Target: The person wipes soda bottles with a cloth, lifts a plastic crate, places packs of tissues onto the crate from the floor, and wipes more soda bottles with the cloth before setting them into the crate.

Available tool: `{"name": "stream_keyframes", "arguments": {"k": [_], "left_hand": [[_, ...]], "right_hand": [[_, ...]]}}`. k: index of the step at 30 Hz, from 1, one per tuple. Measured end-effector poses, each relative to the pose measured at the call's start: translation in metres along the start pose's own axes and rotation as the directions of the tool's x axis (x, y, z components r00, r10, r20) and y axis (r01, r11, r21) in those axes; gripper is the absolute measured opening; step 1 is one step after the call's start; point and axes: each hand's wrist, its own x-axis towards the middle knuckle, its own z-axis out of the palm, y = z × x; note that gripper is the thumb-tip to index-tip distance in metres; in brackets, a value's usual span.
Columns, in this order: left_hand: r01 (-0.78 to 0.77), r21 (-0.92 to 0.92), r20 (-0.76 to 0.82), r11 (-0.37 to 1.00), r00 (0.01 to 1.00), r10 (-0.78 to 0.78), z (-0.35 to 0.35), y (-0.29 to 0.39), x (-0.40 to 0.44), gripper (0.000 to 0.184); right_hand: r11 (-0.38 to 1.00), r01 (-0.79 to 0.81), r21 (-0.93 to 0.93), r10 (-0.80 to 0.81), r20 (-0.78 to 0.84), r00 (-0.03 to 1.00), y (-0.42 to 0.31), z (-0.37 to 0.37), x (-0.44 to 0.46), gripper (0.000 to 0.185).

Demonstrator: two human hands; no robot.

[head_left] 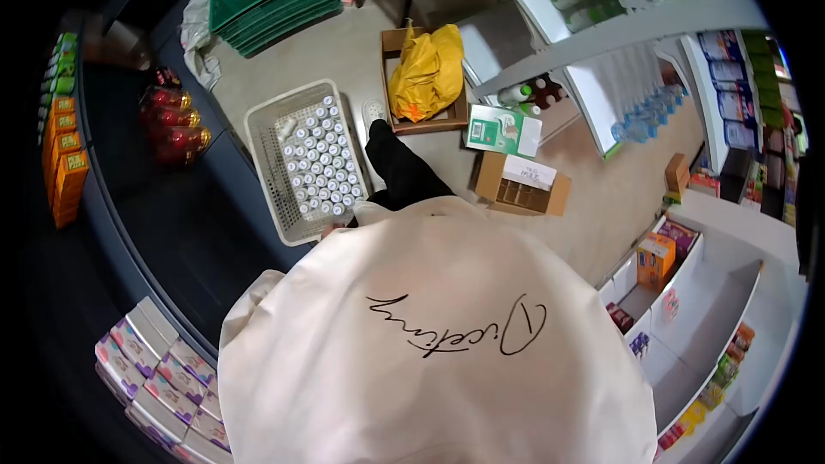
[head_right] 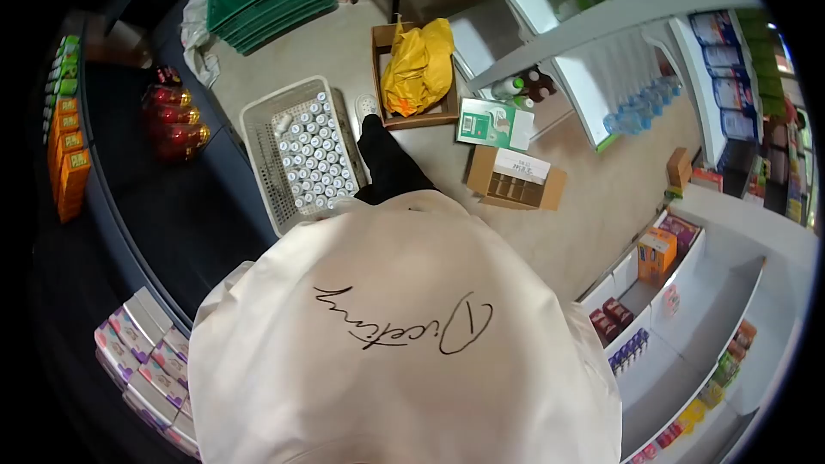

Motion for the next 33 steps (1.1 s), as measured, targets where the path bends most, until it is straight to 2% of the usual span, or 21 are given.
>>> {"name": "stream_keyframes", "arguments": {"k": [2, 3, 5, 6, 8, 11, 12, 13, 14, 15, 17, 19, 21, 23, 25, 27, 29, 30, 31, 32, 33], "left_hand": [[-0.179, 0.028, -0.011, 0.983, 0.984, 0.179, -0.013, 0.045, 0.017, 0.041], [-0.331, 0.004, -0.011, 0.944, 0.943, 0.331, -0.024, 0.078, 0.018, 0.039], [-0.402, -0.087, -0.051, 0.912, 0.916, 0.399, -0.047, 0.147, 0.004, 0.033], [-0.411, -0.342, -0.102, 0.845, 0.91, 0.401, -0.047, 0.168, 0.001, 0.027], [-0.434, -0.48, -0.118, 0.762, 0.893, 0.434, -0.06, 0.194, -0.012, 0.025], [-0.47, -0.554, -0.233, 0.687, 0.88, 0.414, -0.058, 0.178, -0.014, 0.025], [-0.424, -0.518, -0.191, 0.743, 0.904, 0.383, -0.055, 0.156, -0.005, 0.028], [-0.332, -0.622, -0.111, 0.709, 0.934, 0.339, -0.056, 0.137, -0.002, 0.03], [-0.173, -0.535, 0.006, 0.827, 0.978, 0.208, -0.058, 0.101, 0.011, 0.029], [-0.013, -0.416, 0.123, 0.909, 0.99, 0.07, -0.059, 0.067, 0.023, 0.029], [0.148, -0.216, 0.188, 0.965, 0.976, -0.107, -0.067, 0.017, 0.035, 0.029], [0.255, -0.122, 0.167, 0.959, 0.958, -0.233, -0.079, -0.02, 0.039, 0.03], [0.342, -0.074, 0.178, 0.937, 0.929, -0.325, -0.094, -0.034, 0.046, 0.03], [0.404, -0.027, 0.214, 0.914, 0.896, -0.39, -0.112, -0.028, 0.061, 0.031], [0.415, 0.045, 0.273, 0.909, 0.87, -0.411, -0.133, -0.009, 0.087, 0.031], [0.344, 0.146, 0.36, 0.927, 0.855, -0.374, -0.162, 0.027, 0.128, 0.032], [0.11, 0.262, 0.451, 0.959, 0.864, -0.222, -0.198, 0.08, 0.196, 0.033], [0.021, 0.288, 0.454, 0.957, 0.877, -0.156, -0.212, 0.104, 0.236, 0.034], [0.02, 0.274, 0.361, 0.962, 0.924, -0.122, -0.228, 0.132, 0.286, 0.034], [0.17, 0.239, 0.162, 0.956, 0.964, -0.212, -0.261, 0.186, 0.341, 0.036], [0.158, 0.235, 0.032, 0.959, 0.985, -0.17, -0.284, 0.228, 0.405, 0.039]], "right_hand": [[0.993, -0.021, -0.115, 0.026, 0.04, 0.999, 0.001, 0.005, 0.002, 0.037], [0.985, -0.014, -0.173, 0.025, 0.061, 0.998, -0.002, 0.008, 0.007, 0.037], [0.959, 0.025, -0.281, 0.007, 0.111, 0.994, -0.02, 0.015, 0.023, 0.037], [0.944, 0.06, -0.324, -0.02, 0.125, 0.992, -0.039, 0.015, 0.034, 0.038], [0.906, 0.138, -0.4, -0.088, 0.14, 0.986, -0.09, 0.016, 0.061, 0.038], [0.896, 0.278, -0.346, -0.289, 0.022, 0.957, -0.181, 0.023, 0.133, 0.039], [0.971, 0.201, -0.128, -0.211, -0.065, 0.975, -0.212, 0.03, 0.179, 0.037], [0.946, 0.319, -0.067, -0.319, -0.001, 0.948, -0.294, 0.011, 0.128, 0.036], [0.875, 0.484, -0.002, -0.482, -0.099, 0.871, -0.345, 0.015, 0.113, 0.024], [0.84, 0.542, 0.031, -0.539, -0.077, 0.839, -0.382, 0.024, 0.122, 0.024], [0.773, 0.626, 0.102, -0.626, -0.039, 0.779, -0.443, 0.04, 0.145, 0.026], [0.702, 0.701, -0.123, -0.707, -0.008, 0.707, -0.493, 0.066, 0.143, 0.026], [0.663, 0.685, -0.303, -0.704, 0.06, 0.708, -0.532, 0.097, 0.135, 0.025], [0.468, 0.664, -0.584, -0.746, 0.143, 0.651, -0.548, 0.124, 0.15, 0.025], [0.529, 0.647, -0.55, -0.723, 0.107, 0.682, -0.588, 0.133, 0.176, 0.027], [0.716, 0.669, -0.198, -0.587, 0.348, 0.731, -0.651, 0.124, 0.242, 0.031], [0.835, 0.508, -0.214, -0.448, 0.272, 0.852, -0.73, 0.106, 0.259, 0.037], [0.812, 0.516, -0.272, -0.458, 0.25, 0.853, -0.749, 0.107, 0.273, 0.04], [0.782, 0.528, -0.33, -0.481, 0.219, 0.849, -0.768, 0.112, 0.29, 0.043], [0.758, 0.511, -0.406, -0.43, 0.278, 0.859, -0.787, 0.118, 0.304, 0.047], [0.726, 0.491, -0.481, -0.362, 0.34, 0.868, -0.8, 0.124, 0.312, 0.051]]}}
